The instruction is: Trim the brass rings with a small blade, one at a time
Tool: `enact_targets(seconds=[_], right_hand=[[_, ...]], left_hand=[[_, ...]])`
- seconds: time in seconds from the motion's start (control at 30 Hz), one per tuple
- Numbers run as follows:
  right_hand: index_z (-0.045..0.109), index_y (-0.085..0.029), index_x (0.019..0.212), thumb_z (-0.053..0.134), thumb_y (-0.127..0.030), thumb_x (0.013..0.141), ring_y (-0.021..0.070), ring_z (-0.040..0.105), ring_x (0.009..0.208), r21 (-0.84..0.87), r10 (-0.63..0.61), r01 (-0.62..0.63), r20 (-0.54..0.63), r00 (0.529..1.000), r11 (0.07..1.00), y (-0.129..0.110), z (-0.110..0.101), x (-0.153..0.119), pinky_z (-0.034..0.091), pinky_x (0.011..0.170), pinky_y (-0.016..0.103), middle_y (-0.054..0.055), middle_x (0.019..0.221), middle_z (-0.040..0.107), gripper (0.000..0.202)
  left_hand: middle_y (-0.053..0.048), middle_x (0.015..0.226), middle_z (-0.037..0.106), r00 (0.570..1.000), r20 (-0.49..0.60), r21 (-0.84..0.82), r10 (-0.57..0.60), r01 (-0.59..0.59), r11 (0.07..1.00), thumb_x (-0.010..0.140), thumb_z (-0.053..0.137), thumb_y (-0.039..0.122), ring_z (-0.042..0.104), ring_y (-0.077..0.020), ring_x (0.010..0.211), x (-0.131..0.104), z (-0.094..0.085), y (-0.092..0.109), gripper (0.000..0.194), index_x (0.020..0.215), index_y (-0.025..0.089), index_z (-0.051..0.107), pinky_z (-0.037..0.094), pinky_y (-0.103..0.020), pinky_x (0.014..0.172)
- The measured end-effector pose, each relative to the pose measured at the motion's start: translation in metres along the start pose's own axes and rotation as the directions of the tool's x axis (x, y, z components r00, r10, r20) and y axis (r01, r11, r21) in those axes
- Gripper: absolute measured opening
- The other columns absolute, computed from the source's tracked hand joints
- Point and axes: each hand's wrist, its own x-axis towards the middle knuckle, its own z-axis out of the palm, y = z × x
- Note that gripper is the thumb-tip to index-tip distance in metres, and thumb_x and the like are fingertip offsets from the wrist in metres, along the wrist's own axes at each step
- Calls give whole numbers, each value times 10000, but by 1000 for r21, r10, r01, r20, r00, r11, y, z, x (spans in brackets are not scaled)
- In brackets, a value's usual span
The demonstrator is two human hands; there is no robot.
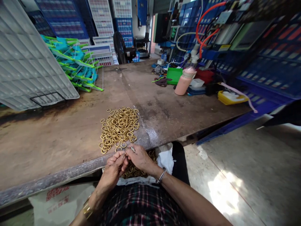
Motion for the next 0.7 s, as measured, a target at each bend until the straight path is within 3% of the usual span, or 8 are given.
enact_targets(seconds=[0.23,0.4,0.57,0.7], right_hand=[[504,-157,643,365,-221,840,92,495,567,32,27,-28,19,999,999,-5,0,2,366,573,199,-24,576,533,250],[549,-154,770,346,-188,843,102,515,576,-230,-33,20,-53,998,973,0,-1,0,354,574,204,-5,616,566,218],[556,-159,858,425,-122,766,137,543,641,-655,-69,97,69,995,749,5,1,-8,308,583,232,33,711,618,164],[552,-159,873,418,-158,789,158,569,691,-752,-38,112,115,993,650,3,3,-10,291,583,250,53,767,638,158]], left_hand=[[55,533,448,1000,10,-38,3,-2,999,740,575,418,273,-33,393,-1,-1,0,270,729,152,534,172,-173,377],[65,519,447,999,-34,-46,18,-20,999,734,579,422,287,-36,389,-2,1,-2,269,744,158,523,185,-167,372],[73,485,435,996,-68,34,57,-55,998,741,562,438,292,-38,384,-3,3,1,290,678,164,494,205,-167,383],[72,472,437,993,-88,102,81,-71,992,728,565,459,306,-44,385,-4,3,1,312,651,167,490,222,-175,392]])
